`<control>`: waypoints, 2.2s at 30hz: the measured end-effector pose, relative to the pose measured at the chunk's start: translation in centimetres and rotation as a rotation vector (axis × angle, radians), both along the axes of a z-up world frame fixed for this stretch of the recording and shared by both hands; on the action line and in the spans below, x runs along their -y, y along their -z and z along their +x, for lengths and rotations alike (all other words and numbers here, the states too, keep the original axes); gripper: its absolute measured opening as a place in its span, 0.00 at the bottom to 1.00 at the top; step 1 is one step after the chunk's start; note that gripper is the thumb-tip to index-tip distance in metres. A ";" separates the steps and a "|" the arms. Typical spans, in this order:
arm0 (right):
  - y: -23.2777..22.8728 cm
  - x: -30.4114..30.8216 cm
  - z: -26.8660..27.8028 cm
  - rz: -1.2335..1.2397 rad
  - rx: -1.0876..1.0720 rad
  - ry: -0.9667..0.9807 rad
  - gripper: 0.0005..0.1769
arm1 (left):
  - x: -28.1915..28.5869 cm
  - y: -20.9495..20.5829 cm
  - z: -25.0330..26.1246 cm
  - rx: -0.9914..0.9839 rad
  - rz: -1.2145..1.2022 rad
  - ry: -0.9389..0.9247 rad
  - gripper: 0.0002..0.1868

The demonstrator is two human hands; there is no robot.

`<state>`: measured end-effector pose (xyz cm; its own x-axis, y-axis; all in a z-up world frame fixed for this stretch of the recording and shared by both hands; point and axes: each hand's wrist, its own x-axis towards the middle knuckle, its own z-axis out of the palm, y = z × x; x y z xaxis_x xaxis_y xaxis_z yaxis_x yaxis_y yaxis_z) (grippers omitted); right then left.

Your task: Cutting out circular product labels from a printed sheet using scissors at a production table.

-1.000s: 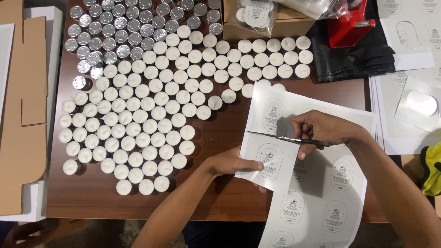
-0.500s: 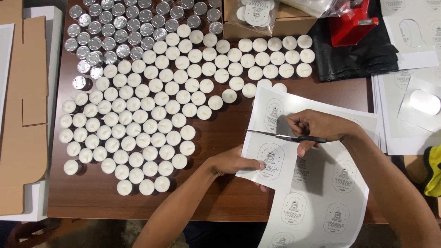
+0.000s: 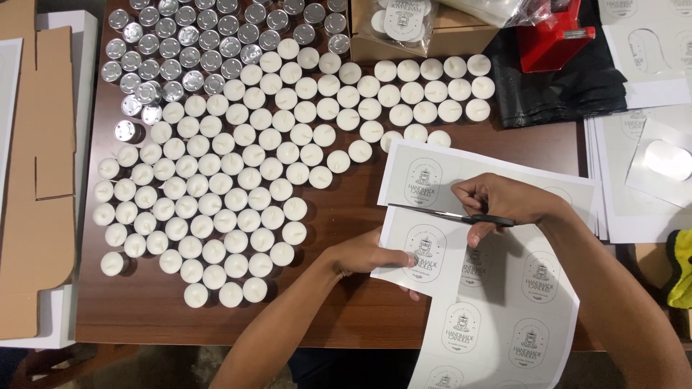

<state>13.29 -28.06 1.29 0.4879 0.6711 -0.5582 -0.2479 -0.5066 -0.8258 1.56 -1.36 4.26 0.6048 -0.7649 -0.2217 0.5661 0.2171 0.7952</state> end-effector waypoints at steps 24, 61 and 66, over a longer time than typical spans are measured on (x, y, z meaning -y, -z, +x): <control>0.5 4.9 -4.6 -0.261 1.332 0.369 0.32 | 0.1 6.7 -0.7 0.093 -0.015 0.012 0.15; -2.9 8.3 0.3 -0.429 0.903 0.459 0.19 | -0.1 4.6 -1.4 -0.047 -0.125 0.083 0.30; -0.9 6.6 -1.7 -0.637 0.861 0.227 0.49 | -0.2 3.7 -1.4 0.013 0.282 0.057 0.38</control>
